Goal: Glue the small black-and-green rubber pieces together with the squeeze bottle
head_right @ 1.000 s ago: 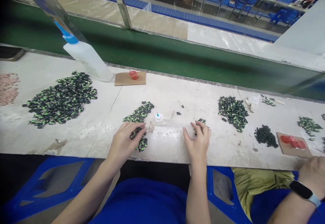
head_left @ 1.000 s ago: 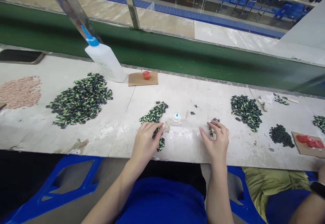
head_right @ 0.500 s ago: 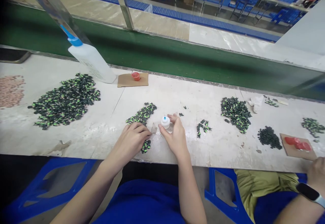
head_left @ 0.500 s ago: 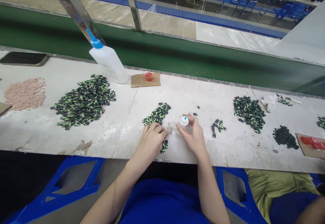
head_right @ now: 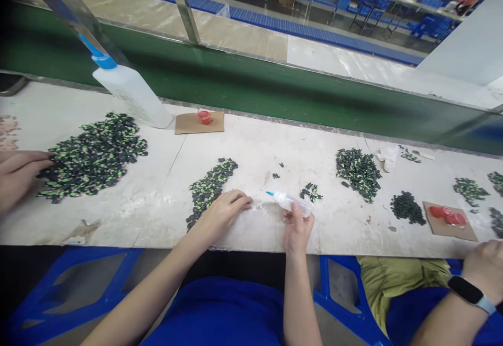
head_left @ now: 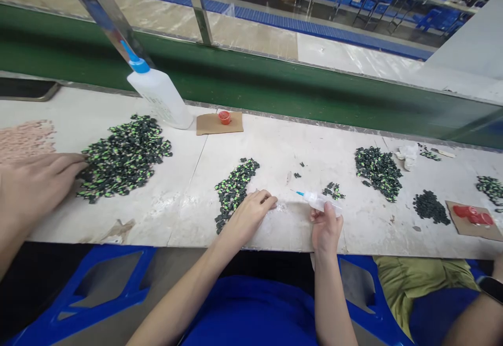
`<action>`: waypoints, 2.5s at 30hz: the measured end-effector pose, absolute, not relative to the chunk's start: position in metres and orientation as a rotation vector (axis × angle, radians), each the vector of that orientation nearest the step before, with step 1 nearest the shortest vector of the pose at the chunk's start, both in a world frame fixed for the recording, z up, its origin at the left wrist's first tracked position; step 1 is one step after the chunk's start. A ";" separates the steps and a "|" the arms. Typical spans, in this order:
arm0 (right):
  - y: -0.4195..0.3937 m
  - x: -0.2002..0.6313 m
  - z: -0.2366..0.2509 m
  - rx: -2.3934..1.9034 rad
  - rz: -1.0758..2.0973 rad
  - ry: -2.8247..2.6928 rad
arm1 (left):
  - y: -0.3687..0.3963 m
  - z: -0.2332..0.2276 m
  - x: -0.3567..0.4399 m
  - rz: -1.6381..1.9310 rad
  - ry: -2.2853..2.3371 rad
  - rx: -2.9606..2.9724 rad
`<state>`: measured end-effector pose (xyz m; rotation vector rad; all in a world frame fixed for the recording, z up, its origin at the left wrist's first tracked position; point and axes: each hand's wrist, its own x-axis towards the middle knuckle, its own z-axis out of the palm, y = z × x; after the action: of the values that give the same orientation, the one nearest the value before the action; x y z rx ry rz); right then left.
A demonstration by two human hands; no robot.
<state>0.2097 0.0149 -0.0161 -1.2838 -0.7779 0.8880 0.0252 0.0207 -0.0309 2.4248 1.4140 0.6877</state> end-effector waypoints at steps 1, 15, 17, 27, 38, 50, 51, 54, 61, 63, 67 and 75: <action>0.014 0.209 -0.017 -1.314 0.873 -0.796 | 0.021 -0.031 0.025 0.716 1.468 2.410; 0.013 0.191 -0.011 -1.507 0.688 -0.971 | 0.023 -0.031 0.017 0.929 1.560 2.169; 0.013 0.190 -0.012 -1.493 0.676 -0.992 | 0.023 -0.034 0.019 0.922 1.547 2.109; 0.006 0.190 -0.014 -1.548 0.672 -1.170 | 0.023 -0.035 0.019 0.939 1.536 1.963; 0.008 0.190 -0.015 -1.585 0.718 -1.164 | 0.023 -0.033 0.021 0.930 1.559 1.981; 0.008 0.190 -0.014 -1.596 0.712 -1.108 | 0.023 -0.032 0.021 0.965 1.567 2.030; 0.009 0.191 -0.015 -1.592 0.719 -1.116 | 0.023 -0.033 0.021 0.971 1.570 2.036; 0.009 0.191 -0.016 -1.587 0.740 -1.129 | 0.023 -0.033 0.021 0.981 1.580 2.048; 0.009 0.191 -0.015 -1.583 0.745 -1.113 | 0.024 -0.032 0.021 0.967 1.576 2.026; 0.009 0.190 -0.013 -1.583 0.743 -1.097 | 0.023 -0.033 0.021 0.959 1.576 2.019; 0.010 0.190 -0.013 -1.576 0.728 -1.055 | 0.023 -0.034 0.021 0.936 1.580 2.000; 0.016 0.198 -0.014 -1.421 0.680 -0.892 | 0.026 -0.028 0.018 0.813 1.499 2.040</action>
<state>0.1982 0.0162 -0.0142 -1.4212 -0.8917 0.6797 0.0183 0.0263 -0.0285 2.0403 1.4988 0.8128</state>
